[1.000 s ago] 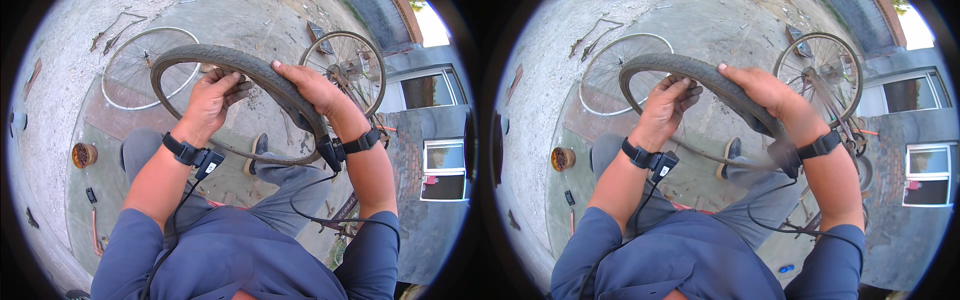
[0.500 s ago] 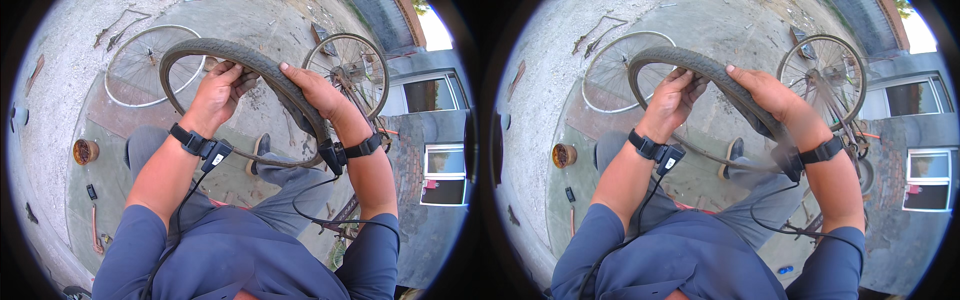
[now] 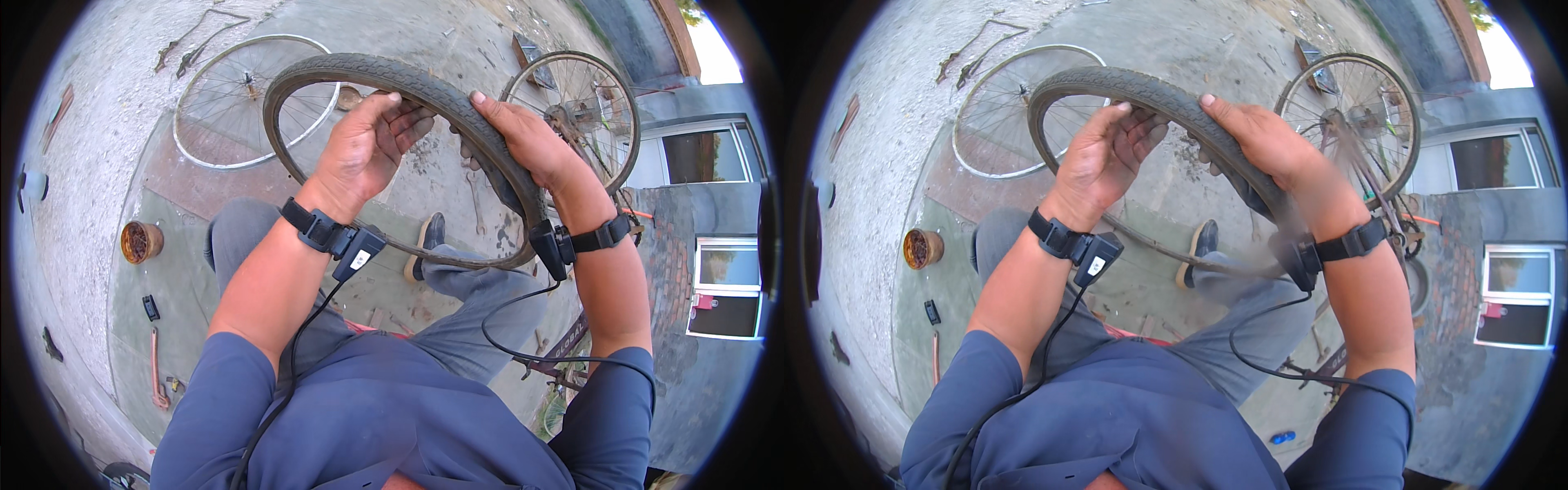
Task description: The person holds a bicycle tire and rotates it while running their fingers along the inner and outer surfaces. They repeatedly bend and flex the tire to check for damage or embedded objects. The tire is manipulated by hand without tools.
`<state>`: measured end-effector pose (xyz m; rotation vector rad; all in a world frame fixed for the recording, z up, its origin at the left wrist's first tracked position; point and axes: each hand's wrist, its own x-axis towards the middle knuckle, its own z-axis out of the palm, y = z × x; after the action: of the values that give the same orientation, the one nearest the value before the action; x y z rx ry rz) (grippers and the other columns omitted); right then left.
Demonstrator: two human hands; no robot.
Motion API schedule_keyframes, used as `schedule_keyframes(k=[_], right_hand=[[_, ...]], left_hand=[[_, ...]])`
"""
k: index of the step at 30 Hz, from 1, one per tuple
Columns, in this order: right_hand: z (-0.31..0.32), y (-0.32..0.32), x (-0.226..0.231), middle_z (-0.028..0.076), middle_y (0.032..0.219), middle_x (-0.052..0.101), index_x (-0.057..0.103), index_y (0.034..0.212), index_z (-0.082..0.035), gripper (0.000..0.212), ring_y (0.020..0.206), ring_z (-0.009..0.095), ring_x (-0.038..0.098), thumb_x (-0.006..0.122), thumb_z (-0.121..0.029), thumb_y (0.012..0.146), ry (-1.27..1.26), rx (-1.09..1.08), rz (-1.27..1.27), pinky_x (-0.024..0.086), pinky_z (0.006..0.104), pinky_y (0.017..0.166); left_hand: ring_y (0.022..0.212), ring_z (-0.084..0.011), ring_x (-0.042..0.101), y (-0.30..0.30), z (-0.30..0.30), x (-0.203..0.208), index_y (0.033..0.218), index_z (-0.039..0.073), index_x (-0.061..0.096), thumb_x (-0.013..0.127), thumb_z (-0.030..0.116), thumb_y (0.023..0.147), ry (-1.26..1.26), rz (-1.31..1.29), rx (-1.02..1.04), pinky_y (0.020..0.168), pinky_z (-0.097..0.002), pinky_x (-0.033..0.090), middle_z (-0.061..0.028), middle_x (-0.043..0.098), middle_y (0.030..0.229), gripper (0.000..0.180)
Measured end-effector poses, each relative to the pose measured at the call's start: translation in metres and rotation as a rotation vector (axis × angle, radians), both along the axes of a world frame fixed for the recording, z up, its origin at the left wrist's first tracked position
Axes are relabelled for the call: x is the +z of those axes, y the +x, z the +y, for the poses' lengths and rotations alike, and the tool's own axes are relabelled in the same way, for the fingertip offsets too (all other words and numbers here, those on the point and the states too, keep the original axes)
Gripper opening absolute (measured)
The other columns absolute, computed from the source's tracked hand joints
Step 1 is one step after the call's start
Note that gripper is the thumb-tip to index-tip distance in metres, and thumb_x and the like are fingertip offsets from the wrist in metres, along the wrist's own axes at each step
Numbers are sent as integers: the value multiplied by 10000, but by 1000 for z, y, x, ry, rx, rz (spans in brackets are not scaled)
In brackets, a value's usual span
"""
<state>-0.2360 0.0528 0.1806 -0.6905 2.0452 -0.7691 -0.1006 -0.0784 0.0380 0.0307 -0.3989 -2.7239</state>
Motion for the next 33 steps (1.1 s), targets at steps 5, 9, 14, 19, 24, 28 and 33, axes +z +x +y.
schedule_keyframes(k=[5, 9, 14, 19, 24, 28, 33], right_hand=[[2, 6, 0, 102, 838, 677, 697, 1066, 7, 608, 704, 164, 634, 510, -569, 1007, -27, -34, -6, 517, 302, 638], [3, 16, 5, 96, 856, 662, 694, 1074, 19, 622, 713, 150, 623, 531, -576, 996, -26, 26, -78, 510, 296, 630], [-3, 21, 13, 73, 798, 666, 686, 1079, 11, 557, 709, 136, 648, 563, -526, 1002, -35, 28, -147, 530, 280, 620], [-3, 12, 27, 65, 790, 661, 686, 1073, 13, 526, 663, 133, 643, 612, -499, 983, -51, -25, -110, 530, 268, 594], [5, 1, 40, 67, 783, 685, 691, 1035, -14, 462, 594, 135, 649, 621, -467, 985, -150, -177, -101, 545, 270, 541], [15, -4, 37, 72, 803, 689, 677, 1040, -17, 449, 639, 158, 669, 614, -458, 991, -248, -316, -167, 567, 308, 565], [26, 4, 8, 96, 830, 673, 642, 1009, -22, 458, 682, 195, 657, 588, -477, 1000, -344, -549, -138, 556, 357, 575]], left_hand=[[1175, -223, 586, -4, -7, 2, 1176, 83, 641, 603, 342, 1006, -43, 84, -20, 1071, -412, 445, -60, 664, 1205, 313], [1175, -220, 580, -4, -10, 2, 1177, 106, 640, 607, 438, 996, -80, 51, 16, 1069, -407, 438, -44, 663, 1207, 381], [1126, -211, 620, -4, -13, 6, 1200, 86, 624, 607, 460, 992, -89, 44, 123, 999, -385, 497, -74, 670, 1175, 428], [1091, -235, 646, 0, -12, 9, 1200, 33, 598, 610, 402, 1008, -261, -45, 94, 941, -375, 532, -107, 664, 1169, 416], [948, -181, 674, 1, 22, 9, 1136, 13, 610, 641, 281, 1005, -540, -200, -65, 808, -311, 551, -84, 684, 1049, 299], [807, -100, 620, 11, 49, 18, 1003, 25, 647, 740, 193, 932, -766, -160, -81, 724, -269, 518, -27, 666, 896, 204], [768, -77, 591, 29, 93, 32, 983, -2, 642, 791, 143, 881, -866, -132, -95, 675, -253, 508, -24, 657, 872, 232]])
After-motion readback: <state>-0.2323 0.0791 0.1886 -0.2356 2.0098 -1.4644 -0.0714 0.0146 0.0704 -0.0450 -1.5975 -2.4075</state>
